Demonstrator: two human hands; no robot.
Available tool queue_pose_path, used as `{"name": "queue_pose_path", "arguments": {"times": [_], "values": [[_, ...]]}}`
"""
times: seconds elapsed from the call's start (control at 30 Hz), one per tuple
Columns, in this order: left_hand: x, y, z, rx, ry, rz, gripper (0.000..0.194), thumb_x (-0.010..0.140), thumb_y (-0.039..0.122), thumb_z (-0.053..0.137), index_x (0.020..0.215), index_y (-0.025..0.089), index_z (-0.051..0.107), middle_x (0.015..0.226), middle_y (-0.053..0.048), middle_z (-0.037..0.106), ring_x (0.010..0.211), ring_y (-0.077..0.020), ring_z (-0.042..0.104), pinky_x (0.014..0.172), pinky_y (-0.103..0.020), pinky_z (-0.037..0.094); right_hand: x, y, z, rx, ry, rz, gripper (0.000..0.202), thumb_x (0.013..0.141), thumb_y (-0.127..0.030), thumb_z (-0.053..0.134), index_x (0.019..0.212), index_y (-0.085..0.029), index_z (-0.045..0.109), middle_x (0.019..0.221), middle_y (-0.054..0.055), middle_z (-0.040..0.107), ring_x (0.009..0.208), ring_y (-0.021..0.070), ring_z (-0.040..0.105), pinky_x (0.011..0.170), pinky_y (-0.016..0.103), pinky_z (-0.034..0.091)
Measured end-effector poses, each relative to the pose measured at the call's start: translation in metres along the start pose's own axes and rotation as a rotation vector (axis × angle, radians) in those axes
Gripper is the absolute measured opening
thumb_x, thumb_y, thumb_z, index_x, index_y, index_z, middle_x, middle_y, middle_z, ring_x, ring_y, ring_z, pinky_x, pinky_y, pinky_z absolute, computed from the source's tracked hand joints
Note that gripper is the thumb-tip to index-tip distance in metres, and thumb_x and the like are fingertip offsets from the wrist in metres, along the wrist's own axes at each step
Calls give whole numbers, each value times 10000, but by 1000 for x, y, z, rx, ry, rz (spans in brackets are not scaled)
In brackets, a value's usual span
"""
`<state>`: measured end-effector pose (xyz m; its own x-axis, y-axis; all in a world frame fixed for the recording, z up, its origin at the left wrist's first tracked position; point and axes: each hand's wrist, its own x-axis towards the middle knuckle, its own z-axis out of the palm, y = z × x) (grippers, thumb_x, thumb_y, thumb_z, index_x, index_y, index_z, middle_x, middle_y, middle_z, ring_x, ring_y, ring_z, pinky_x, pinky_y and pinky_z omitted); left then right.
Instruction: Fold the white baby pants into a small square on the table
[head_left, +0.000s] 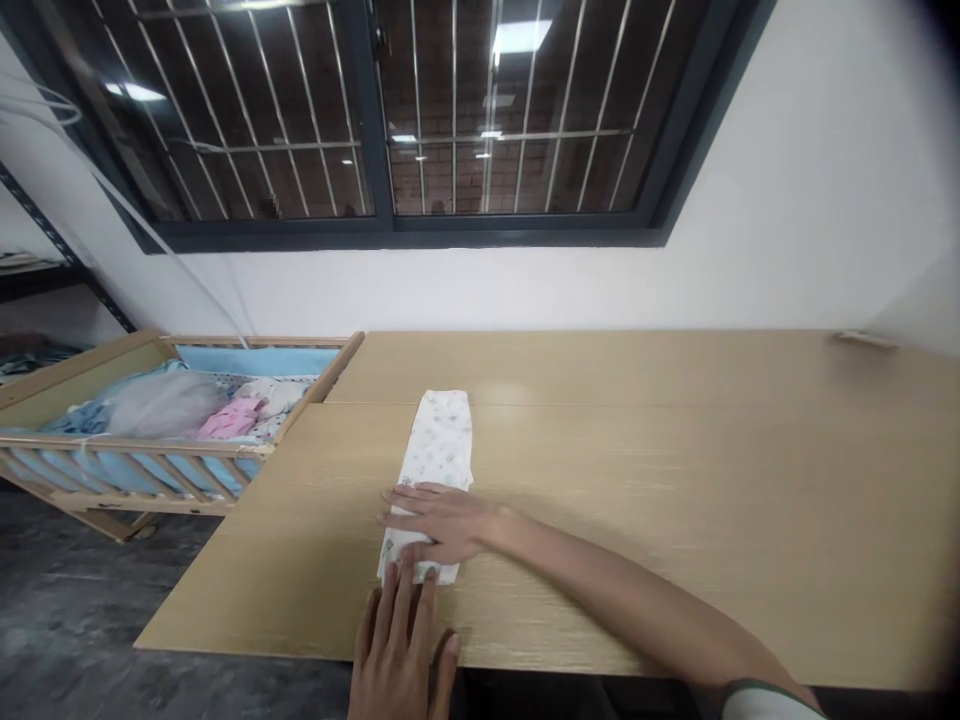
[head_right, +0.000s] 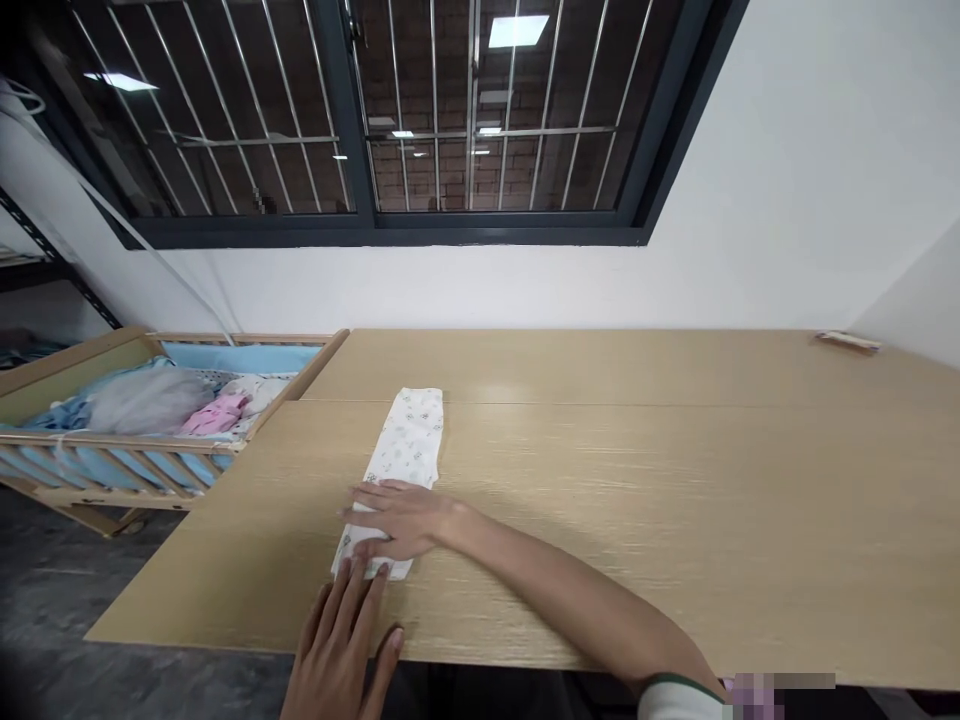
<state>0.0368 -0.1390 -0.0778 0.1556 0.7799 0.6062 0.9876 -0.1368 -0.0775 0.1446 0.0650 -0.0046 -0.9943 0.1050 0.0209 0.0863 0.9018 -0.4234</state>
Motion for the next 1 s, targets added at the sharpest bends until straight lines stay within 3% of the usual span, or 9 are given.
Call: {"name": "queue_pose_path", "arguments": {"times": [0.2, 0.4, 0.6, 0.83, 1.0], "values": [[1, -1, 0, 12, -13, 2, 639, 932, 350, 583, 1525, 170, 429, 1512, -173, 520, 1383, -356, 505, 990, -487, 532, 16, 53, -21, -58, 19, 138, 689, 1038, -619, 350, 1620, -258, 273, 1693, 64, 155, 1573, 237, 118, 1276, 441, 87], [2, -4, 0, 11, -1, 30, 594, 925, 337, 599, 1484, 177, 483, 1488, -174, 544, 1346, -364, 541, 969, -498, 553, 39, 113, -41, -151, 46, 308, 725, 1030, -649, 290, 1626, -237, 258, 1698, 61, 135, 1579, 222, 72, 1271, 413, 28], [1, -3, 2, -44, 8, -3, 602, 921, 327, 607, 1492, 195, 471, 1483, -166, 551, 1351, -365, 538, 971, -500, 563, 42, 157, -59, -179, 131, 439, 729, 1029, -628, 275, 1627, -211, 259, 1695, 72, 136, 1579, 229, 71, 1268, 417, 28], [7, 2, -2, -62, 32, -34, 558, 927, 274, 569, 1473, 193, 491, 1475, -160, 557, 1359, -354, 531, 978, -499, 570, 45, 162, -64, -235, 145, 423, 671, 1049, -535, 272, 1613, -172, 301, 1684, 84, 213, 1568, 228, 150, 1267, 393, 79], [12, -7, -7, -162, 0, -19, 490, 956, 289, 552, 1438, 206, 527, 1443, -136, 585, 1337, -326, 550, 993, -470, 575, 37, 114, -63, -342, 286, 300, 593, 1035, -401, 397, 1561, -128, 386, 1641, 171, 315, 1528, 307, 256, 1241, 469, 167]]}}
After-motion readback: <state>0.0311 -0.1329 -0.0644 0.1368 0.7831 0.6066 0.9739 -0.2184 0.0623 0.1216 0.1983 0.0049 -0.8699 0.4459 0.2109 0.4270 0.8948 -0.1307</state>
